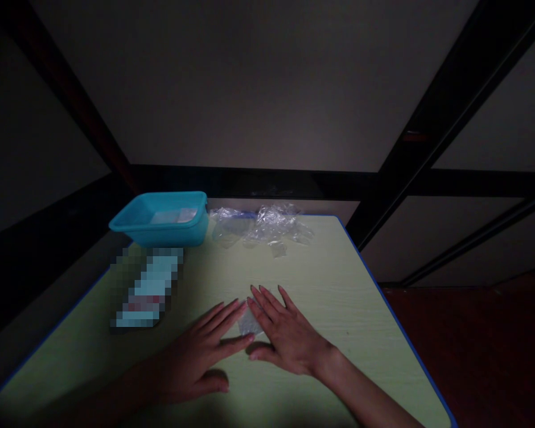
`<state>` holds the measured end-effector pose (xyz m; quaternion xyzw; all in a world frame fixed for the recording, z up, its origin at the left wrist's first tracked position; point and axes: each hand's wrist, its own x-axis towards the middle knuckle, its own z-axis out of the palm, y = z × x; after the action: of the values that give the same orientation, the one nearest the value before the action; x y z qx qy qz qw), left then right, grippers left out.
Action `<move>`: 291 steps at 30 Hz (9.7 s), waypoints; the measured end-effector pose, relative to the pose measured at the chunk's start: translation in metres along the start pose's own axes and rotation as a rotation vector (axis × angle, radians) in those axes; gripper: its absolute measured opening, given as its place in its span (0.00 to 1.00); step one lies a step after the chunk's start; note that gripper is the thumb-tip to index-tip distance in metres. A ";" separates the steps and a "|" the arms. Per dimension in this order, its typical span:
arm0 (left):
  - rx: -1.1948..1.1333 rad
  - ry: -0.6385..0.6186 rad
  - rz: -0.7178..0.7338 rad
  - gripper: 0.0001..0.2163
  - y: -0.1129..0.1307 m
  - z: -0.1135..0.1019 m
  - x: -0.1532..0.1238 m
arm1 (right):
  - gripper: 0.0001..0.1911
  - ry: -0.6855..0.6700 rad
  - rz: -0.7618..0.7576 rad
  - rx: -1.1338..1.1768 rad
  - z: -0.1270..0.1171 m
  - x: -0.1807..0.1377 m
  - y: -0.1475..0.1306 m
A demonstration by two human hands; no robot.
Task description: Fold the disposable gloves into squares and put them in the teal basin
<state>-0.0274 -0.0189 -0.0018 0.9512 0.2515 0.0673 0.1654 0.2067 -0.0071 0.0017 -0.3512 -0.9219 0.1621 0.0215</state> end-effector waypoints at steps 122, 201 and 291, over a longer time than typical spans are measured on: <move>-1.233 0.914 -0.557 0.25 -0.014 -0.027 0.044 | 0.31 0.787 0.044 2.148 -0.011 0.067 -0.009; -1.083 1.096 -0.576 0.09 -0.087 -0.068 0.034 | 0.15 0.490 0.055 1.049 -0.068 0.148 0.012; 0.815 0.696 -0.641 0.15 -0.089 -0.043 0.022 | 0.11 -0.295 -0.004 -0.338 -0.139 0.313 -0.014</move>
<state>-0.0580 0.0773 0.0089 0.7375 0.5690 0.2192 -0.2903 -0.0163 0.2275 0.1147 -0.3204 -0.9298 0.0549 -0.1727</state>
